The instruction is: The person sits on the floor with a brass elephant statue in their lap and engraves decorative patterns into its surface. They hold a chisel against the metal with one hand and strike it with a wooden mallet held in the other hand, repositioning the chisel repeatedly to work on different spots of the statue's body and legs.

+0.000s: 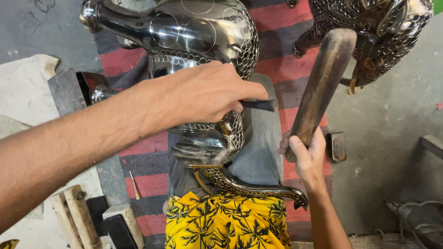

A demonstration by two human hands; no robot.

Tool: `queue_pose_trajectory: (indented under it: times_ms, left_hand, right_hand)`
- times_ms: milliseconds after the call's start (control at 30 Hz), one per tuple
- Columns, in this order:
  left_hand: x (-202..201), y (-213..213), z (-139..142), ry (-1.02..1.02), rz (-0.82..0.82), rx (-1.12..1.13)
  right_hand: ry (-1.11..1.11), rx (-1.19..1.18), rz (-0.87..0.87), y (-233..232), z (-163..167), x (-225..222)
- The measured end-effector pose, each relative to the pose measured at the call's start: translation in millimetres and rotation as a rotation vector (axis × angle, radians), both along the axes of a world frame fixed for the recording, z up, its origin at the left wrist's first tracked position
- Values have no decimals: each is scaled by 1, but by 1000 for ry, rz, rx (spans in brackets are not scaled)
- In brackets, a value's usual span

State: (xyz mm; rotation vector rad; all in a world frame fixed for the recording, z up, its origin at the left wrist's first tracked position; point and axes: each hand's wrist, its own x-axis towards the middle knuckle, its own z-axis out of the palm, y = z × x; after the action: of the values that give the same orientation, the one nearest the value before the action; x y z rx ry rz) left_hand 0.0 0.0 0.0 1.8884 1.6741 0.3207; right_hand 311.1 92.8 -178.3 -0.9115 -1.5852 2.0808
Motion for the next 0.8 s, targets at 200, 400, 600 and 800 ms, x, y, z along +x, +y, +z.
queue_pose_trajectory:
  times_ms: [200, 400, 600, 800]
  left_hand:
    - [0, 0, 7, 21, 1, -70]
    - [1, 5, 5, 85, -85, -102]
    - [-1, 13, 2, 52, -184, -123]
    - [5, 26, -3, 132, -336, -194]
  right_hand:
    - [44, 156, -201, -9, 32, -4]
    - [-247, 622, 24, -24, 26, 0]
    - [-103, 316, -82, -68, 4, -4]
    - [-9, 169, -161, -100, -1, -15]
